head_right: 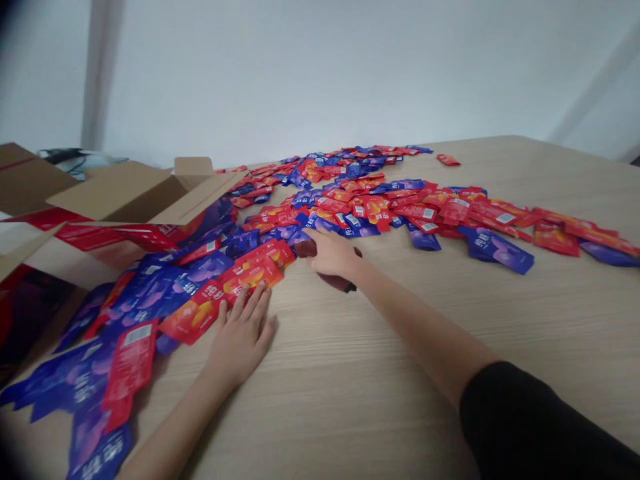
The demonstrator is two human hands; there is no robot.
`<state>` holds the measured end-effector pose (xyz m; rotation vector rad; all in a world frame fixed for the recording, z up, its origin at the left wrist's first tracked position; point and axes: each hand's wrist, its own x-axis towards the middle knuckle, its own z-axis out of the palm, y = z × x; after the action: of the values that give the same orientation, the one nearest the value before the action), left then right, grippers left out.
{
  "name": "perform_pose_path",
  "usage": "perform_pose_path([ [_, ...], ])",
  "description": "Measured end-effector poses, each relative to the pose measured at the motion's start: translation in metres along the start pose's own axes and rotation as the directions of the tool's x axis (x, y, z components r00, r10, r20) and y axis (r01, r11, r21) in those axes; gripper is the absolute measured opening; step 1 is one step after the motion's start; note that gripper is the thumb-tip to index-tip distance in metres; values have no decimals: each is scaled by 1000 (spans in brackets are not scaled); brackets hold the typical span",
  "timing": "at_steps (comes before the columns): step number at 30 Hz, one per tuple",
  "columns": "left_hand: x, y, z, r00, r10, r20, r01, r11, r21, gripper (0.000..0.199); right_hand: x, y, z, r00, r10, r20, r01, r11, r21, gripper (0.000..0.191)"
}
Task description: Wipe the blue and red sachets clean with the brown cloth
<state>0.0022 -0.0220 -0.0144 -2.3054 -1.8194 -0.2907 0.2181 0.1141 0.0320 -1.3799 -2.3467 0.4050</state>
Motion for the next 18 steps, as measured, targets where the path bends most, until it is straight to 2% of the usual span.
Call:
perform_pose_path([
  [3, -2, 0, 0, 1000, -12, 25, 12, 1000, 2, 53, -1, 21, -6, 998, -4, 69, 4, 1000, 4, 47],
  [5, -2, 0, 0, 999, -15, 33, 15, 1000, 1, 53, -20, 25, -8, 994, -14, 109, 13, 1000, 14, 43],
  [8, -2, 3, 0, 1000, -15, 21, 14, 1000, 13, 51, -71, 20, -18, 986, -50, 156, 45, 998, 39, 50],
  [11, -6, 17, -7, 1000, 2, -2, -2, 999, 32, 48, -133, 11, -35, 968, -132, 216, 118, 990, 76, 54],
  [13, -14, 35, -19, 998, 59, 9, -59, 998, 2, 48, -173, 4, -45, 954, -167, 249, 146, 984, 100, 53],
  [15, -29, 58, -34, 984, 173, 51, -168, 982, -85, 50, -206, -2, -53, 943, -171, 287, 142, 982, 120, 54],
  [18, -58, 93, -53, 915, 382, 133, -341, 905, -256, 50, -241, -4, -60, 929, -145, 340, 100, 984, 146, 57],
])
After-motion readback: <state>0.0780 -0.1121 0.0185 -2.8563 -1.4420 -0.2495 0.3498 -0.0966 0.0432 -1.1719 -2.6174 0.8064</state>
